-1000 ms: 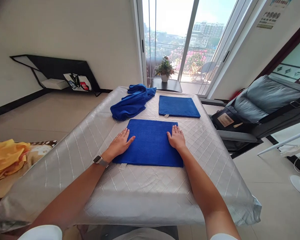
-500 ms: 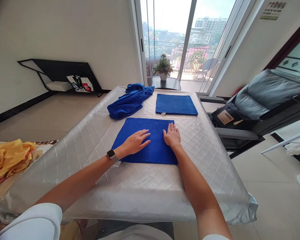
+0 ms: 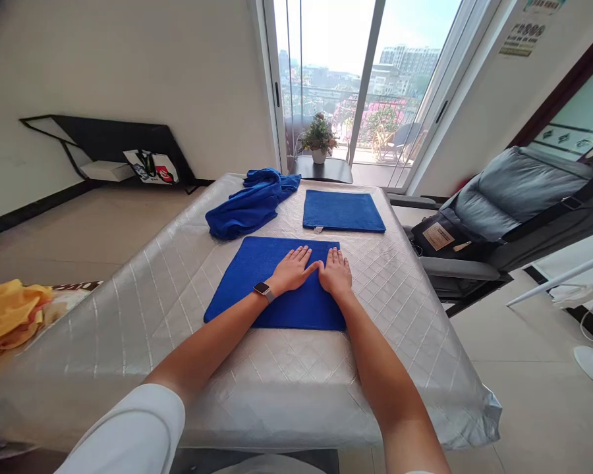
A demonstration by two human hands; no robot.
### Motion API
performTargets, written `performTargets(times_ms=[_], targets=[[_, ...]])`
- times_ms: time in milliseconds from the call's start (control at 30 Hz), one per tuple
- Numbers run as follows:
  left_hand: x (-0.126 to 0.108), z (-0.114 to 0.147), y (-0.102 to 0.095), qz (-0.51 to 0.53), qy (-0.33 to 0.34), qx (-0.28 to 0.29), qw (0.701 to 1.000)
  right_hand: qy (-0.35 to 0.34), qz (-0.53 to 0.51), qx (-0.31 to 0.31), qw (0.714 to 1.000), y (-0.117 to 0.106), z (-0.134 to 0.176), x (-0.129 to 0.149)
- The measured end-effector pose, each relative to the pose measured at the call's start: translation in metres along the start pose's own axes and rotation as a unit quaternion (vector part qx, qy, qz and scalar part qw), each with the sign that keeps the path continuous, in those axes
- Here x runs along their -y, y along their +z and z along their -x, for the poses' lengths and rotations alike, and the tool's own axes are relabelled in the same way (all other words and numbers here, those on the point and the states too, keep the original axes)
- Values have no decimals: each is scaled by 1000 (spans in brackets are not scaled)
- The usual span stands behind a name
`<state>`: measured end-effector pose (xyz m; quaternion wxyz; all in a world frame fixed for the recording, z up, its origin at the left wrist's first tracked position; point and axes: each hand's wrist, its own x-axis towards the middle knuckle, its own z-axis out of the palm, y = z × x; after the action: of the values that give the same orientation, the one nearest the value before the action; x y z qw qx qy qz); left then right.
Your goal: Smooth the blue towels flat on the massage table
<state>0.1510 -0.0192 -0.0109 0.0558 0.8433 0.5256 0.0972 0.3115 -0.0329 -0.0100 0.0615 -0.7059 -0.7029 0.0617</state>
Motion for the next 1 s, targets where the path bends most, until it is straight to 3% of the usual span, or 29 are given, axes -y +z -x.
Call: performTargets(times_ms=[100,300,400,633,833,1000], targets=[[33,13,-6,-11,-29,10,999,6,-14,6,1000,0,-1,0],[121,46,-19,-21,-130,4,991,6,-12,13,1000,0,-3,-1],[146,56,-22,-5,-154,26,988,9,0,18,1000,1,-4,-1],[147,56,-21,10,-154,23,988,5,25,19,1000,-5,-5,-6],[143,58,-24,1,-150,27,988,-22,29,15,999,-22,-31,-10],[142,59,-26,-7,-144,17,989,-34,7,22,999,-10,-44,-9]])
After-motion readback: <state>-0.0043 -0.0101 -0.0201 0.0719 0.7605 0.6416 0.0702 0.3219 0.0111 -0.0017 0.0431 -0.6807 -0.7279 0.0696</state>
